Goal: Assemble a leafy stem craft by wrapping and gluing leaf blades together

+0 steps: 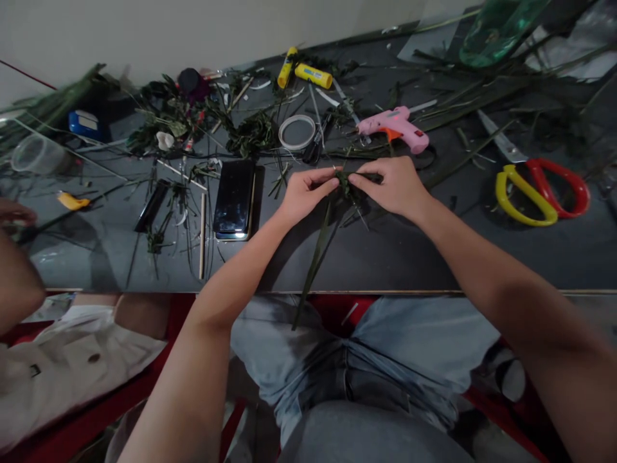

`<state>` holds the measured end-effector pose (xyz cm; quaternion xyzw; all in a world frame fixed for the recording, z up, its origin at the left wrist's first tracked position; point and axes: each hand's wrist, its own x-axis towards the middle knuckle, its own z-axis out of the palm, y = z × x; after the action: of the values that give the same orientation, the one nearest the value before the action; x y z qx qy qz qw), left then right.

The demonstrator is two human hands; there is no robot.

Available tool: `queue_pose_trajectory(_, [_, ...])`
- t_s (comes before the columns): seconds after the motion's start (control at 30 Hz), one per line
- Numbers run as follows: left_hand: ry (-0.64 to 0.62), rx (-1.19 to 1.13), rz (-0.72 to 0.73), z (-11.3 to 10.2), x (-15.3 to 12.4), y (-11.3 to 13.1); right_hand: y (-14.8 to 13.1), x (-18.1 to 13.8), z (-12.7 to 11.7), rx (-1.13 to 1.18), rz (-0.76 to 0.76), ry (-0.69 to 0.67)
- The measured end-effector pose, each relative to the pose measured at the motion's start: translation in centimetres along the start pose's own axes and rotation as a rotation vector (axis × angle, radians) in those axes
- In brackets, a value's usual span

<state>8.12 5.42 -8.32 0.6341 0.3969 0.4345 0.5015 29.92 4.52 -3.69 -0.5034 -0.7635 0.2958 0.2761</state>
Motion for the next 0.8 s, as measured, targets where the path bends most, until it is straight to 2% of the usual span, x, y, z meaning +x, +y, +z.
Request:
queue_pose_trajectory(0.23, [0.008,0.04,-0.043,0.1,-0.5,0.8,0.7,0.2,-0.3,0.163,0.097,0.194])
queue_pose_trajectory(0.4, [-0.062,-0.01,-0.038,0.2,-0.7,0.9,0.9,0.3,-0.3,0.174,0.106,0.265])
queue_pose_trajectory(0.53, [-0.008,-0.042,-0.067,0.0,-0.6,1.2,0.8,0.3,0.3,0.297,0.116,0.169])
queue_pose_trajectory(0.67, [0.071,-0.019,-0.01,0.0,-0.4,1.2,0.2,-0.1,1.6,0.361,0.066,0.035])
queue_pose_trajectory(0.8, [0.035,0.007,-0.016,0.1,-0.1,0.7,0.1,-0.2,1.3,0.344,0.051,-0.107])
